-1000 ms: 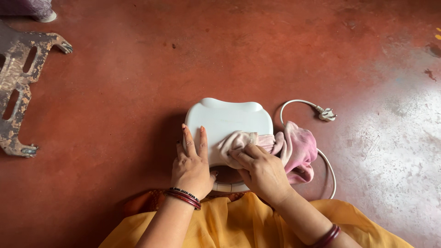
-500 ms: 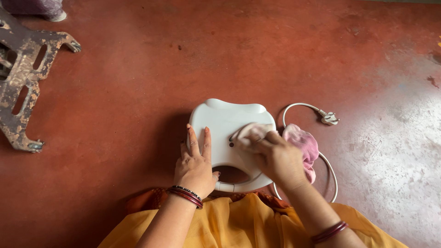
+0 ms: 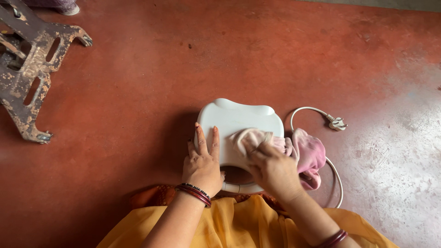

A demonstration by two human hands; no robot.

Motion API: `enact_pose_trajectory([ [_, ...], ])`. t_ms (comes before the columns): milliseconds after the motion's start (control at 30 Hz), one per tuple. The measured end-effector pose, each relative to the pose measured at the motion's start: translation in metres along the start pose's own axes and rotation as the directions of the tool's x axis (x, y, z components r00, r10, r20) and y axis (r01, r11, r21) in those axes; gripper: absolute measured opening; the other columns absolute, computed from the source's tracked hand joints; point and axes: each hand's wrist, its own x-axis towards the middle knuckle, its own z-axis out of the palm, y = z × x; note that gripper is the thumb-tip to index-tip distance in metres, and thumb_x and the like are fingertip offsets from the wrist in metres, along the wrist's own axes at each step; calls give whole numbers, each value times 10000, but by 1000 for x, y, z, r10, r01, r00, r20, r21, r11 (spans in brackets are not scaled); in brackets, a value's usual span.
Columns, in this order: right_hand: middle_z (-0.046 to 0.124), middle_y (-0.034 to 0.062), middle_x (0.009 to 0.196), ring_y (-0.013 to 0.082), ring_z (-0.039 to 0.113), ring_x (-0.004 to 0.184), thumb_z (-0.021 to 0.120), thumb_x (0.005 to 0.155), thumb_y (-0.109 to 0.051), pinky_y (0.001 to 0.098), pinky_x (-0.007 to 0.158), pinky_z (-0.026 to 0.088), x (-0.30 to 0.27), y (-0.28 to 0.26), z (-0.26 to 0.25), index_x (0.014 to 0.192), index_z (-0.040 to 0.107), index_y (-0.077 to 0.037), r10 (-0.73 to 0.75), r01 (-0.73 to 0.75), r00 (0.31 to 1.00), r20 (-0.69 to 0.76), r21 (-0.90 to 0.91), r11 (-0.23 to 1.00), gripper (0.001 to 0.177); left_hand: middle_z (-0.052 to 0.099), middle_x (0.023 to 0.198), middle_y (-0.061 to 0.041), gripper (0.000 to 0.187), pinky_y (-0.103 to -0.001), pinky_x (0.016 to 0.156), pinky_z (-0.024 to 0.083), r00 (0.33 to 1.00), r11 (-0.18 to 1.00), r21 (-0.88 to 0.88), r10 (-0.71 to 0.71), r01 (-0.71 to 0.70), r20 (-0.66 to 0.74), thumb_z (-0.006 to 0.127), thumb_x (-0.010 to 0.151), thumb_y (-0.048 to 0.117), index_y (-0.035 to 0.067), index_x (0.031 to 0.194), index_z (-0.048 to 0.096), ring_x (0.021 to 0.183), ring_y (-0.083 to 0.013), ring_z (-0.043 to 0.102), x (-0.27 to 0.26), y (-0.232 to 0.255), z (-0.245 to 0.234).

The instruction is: The person cleans a white sandwich maker using a pink cloth. They wipe the exterior casing, open the lid to clean the black grill plates inside, and then wipe the hinge area.

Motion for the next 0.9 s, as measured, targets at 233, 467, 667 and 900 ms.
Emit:
enact_pose_trajectory([
  [233,681,53,926,262,700,768,675,792,-139,396,592,545,6,37,-8,1199,765,-149,183,-190,981,-66,-136,972,417,-199,1630,-303,1150,-467,1128,383,1000,1000,-7,9,-9,-2,767,884,375,159,1605,-103,1474,-517,213,1,-2,-1],
  [467,686,27,947,209,699,759,689,812,-193,356,645,568,-8,2,5,1029,747,-119,-39,29,993,109,90,996,236,-208,1630,-310,1140,-456,1116,398,1000,1000,6,0,0,9,753,892,341,149,1610,-111,1480,-515,208,0,0,-4],
  [667,692,64,918,274,673,665,697,798,-220,407,591,534,3,35,-2,979,793,-134,197,-185,979,60,-168,968,222,-187,1631,-277,1146,-499,1182,258,1000,1000,-13,22,-22,-2,763,876,383,112,1594,-88,1528,-446,70,-6,4,-11],
  [900,668,103,904,321,678,725,657,940,-240,422,675,556,-3,65,0,940,729,-59,288,-284,957,15,-131,950,195,294,1605,-239,806,-577,1215,218,866,923,63,380,-381,-324,856,690,278,38,1386,526,1544,-410,157,-22,32,-20],
])
